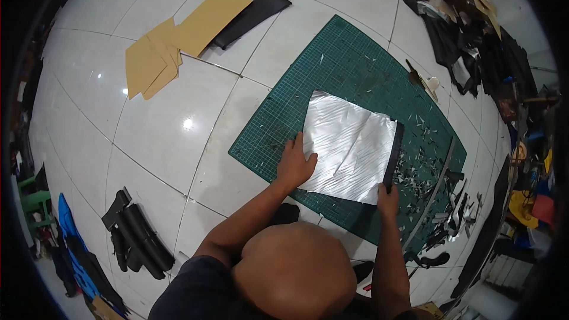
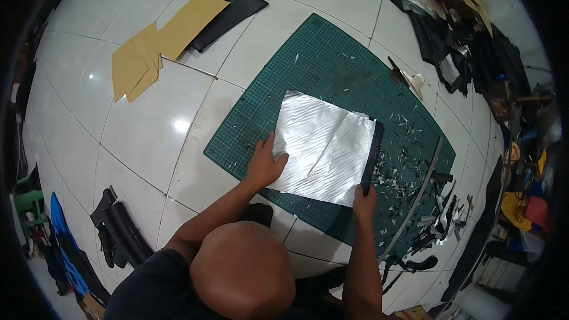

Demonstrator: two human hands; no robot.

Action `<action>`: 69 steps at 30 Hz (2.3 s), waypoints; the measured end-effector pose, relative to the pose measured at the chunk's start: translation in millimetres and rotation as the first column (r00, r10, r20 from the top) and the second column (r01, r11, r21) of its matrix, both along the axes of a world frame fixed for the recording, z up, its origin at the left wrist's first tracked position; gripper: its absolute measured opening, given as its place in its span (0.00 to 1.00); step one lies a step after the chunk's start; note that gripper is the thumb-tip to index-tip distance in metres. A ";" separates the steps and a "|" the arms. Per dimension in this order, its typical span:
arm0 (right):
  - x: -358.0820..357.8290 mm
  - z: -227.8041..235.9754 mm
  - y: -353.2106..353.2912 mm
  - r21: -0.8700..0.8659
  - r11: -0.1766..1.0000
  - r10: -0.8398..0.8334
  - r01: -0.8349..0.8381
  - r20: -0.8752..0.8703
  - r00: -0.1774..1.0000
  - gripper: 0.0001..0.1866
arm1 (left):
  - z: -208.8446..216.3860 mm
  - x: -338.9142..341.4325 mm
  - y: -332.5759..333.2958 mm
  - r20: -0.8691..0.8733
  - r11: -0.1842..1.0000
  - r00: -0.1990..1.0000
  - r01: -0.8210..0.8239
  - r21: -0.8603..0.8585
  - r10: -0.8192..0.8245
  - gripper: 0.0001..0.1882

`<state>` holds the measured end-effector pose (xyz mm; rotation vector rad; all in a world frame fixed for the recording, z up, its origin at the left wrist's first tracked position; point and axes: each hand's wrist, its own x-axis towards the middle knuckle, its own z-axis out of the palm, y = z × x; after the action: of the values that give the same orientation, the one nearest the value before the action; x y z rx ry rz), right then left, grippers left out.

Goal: The person trims black material strips with scissors over a green cutting mat, stacks several black rectangular pieces together, and unfolds a larger piece of silver-lined black fabric to inspect its surface.

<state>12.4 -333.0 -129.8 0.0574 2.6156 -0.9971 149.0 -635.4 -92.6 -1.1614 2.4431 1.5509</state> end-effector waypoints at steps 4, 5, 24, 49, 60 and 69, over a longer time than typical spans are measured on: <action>9.4 -14.5 -8.2 0.018 1.000 -0.003 0.006 -0.154 0.988 0.20 | 1.8 0.2 3.0 0.027 1.000 1.000 -0.013 0.003 0.013 0.40; 11.3 -15.1 -10.1 0.115 0.993 0.045 -0.028 -0.156 0.987 0.21 | 0.8 0.7 3.6 0.025 1.000 1.000 -0.010 -0.026 0.011 0.39; 105.9 -3.0 -7.0 -0.148 0.912 -0.407 0.382 -0.212 0.889 0.25 | -9.8 0.3 -22.3 -0.099 0.975 0.990 -0.082 0.204 0.104 0.27; 101.7 1.1 -49.8 -0.351 0.668 -0.556 0.656 0.351 0.753 0.16 | 6.8 -4.0 -25.8 -0.148 0.924 0.934 0.280 -0.262 -0.325 0.18; 97.5 -19.6 -38.7 -0.129 0.894 -0.429 0.430 0.036 0.903 0.24 | -16.7 -96.2 3.9 0.024 0.820 0.905 0.396 -0.414 -0.425 0.30; 94.9 -4.4 -52.5 -0.271 0.880 -0.391 0.391 0.056 0.919 0.19 | -15.0 -98.0 9.0 0.150 0.857 0.939 0.344 -0.383 -0.310 0.26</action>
<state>107.3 -385.5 -134.2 0.5379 2.4861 -1.4898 50.9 -626.4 -107.6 -0.7565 2.7976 0.9125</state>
